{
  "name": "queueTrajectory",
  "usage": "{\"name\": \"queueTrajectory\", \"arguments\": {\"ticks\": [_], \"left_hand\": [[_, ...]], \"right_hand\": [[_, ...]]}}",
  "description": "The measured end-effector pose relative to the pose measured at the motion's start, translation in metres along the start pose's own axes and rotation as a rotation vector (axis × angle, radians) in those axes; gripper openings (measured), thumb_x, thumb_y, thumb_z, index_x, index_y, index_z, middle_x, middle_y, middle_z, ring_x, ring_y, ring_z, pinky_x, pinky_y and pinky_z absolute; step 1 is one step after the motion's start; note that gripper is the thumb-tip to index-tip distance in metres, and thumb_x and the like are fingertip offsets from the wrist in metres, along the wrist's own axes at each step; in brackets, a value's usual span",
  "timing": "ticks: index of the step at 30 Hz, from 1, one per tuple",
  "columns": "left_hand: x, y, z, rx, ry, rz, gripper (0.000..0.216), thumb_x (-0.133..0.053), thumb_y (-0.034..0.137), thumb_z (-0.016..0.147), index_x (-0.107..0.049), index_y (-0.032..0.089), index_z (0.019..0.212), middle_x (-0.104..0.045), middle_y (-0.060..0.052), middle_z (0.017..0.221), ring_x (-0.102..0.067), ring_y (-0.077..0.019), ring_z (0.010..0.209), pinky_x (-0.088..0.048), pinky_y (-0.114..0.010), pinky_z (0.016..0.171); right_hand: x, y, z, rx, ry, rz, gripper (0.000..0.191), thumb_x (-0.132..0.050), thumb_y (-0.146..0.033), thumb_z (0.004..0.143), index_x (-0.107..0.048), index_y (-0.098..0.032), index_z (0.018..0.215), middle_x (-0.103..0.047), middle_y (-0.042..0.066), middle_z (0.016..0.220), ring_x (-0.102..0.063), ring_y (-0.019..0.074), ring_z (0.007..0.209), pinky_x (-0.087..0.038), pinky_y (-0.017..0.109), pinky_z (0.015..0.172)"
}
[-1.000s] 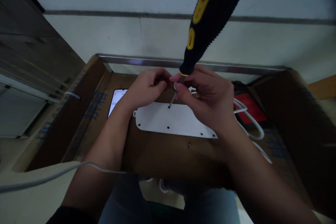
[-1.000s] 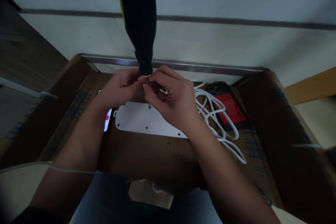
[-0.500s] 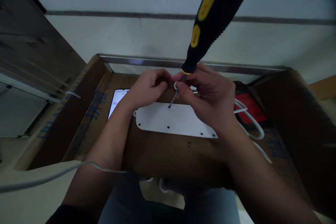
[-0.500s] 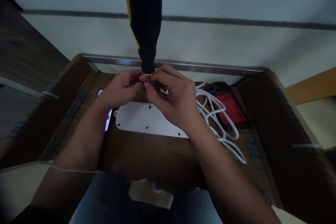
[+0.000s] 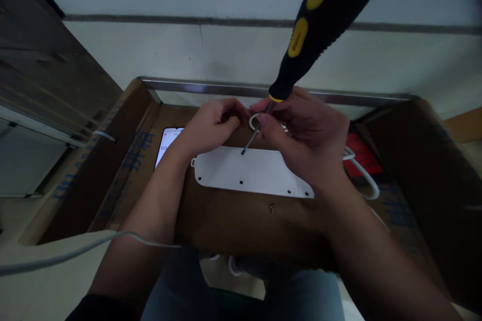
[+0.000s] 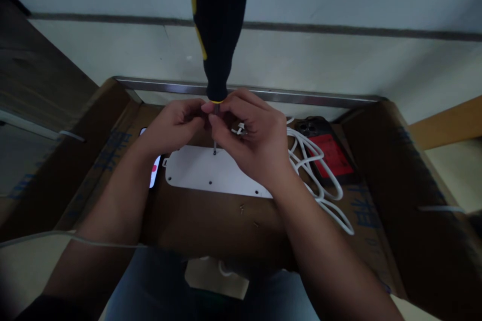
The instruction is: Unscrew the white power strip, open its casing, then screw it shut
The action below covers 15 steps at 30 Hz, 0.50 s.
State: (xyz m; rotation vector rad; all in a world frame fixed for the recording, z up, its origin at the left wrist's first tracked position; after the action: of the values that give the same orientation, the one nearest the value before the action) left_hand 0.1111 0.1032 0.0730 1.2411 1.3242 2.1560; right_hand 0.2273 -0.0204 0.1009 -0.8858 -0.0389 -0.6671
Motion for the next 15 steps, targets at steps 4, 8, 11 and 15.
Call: {"name": "queueTrajectory", "arguments": {"ticks": [4, 8, 11, 15], "left_hand": [[-0.001, 0.001, -0.003, 0.057, -0.14, 0.061, 0.034, -0.048, 0.011, 0.082, -0.075, 0.013, 0.103, -0.074, -0.002, 0.089, -0.063, -0.013, 0.079, -0.047, -0.025, 0.072], [-0.008, 0.004, -0.011, 0.092, -0.447, 0.18, 0.027, -0.061, 0.015, 0.08, -0.077, 0.015, 0.101, -0.075, -0.001, 0.087, -0.064, -0.0134, 0.075, -0.047, -0.023, 0.068], [-0.01, 0.007, -0.013, 0.067, -0.495, 0.218, 0.024, -0.072, 0.026, 0.08, -0.077, 0.016, 0.101, -0.075, -0.002, 0.087, -0.064, -0.0132, 0.073, -0.045, -0.023, 0.065], [-0.011, 0.006, -0.01, 0.047, -0.451, 0.235, 0.019, -0.071, 0.031, 0.085, -0.078, 0.015, 0.094, -0.075, -0.002, 0.082, -0.063, -0.0127, 0.071, -0.045, -0.024, 0.068]], "right_hand": [[0.003, 0.002, 0.001, -0.012, 0.014, 0.038, 0.01, -0.069, -0.027, 0.092, -0.069, -0.019, 0.087, -0.067, 0.004, 0.098, -0.061, 0.0083, 0.072, -0.054, 0.027, 0.063], [0.008, 0.002, 0.003, -0.018, 0.091, 0.114, 0.011, -0.07, -0.022, 0.091, -0.067, -0.018, 0.081, -0.071, 0.002, 0.099, -0.062, 0.0075, 0.068, -0.053, 0.026, 0.061], [0.011, 0.001, 0.004, -0.039, 0.145, 0.167, 0.013, -0.07, -0.02, 0.09, -0.065, -0.019, 0.079, -0.072, 0.002, 0.097, -0.062, 0.0073, 0.065, -0.053, 0.026, 0.061], [0.012, -0.001, 0.006, -0.009, 0.18, 0.18, 0.014, -0.072, -0.02, 0.089, -0.063, -0.019, 0.079, -0.073, 0.002, 0.096, -0.061, 0.0062, 0.061, -0.053, 0.025, 0.058]]}}
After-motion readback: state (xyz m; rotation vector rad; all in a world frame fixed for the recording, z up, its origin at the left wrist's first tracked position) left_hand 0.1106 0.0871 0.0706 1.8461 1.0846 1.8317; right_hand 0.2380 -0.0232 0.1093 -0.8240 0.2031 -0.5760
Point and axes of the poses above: each hand's wrist, its own z-axis towards the middle knuckle, its own x-axis out of the back of the hand, y = z × x, the point moved 5 cm from there along z, towards the middle knuckle
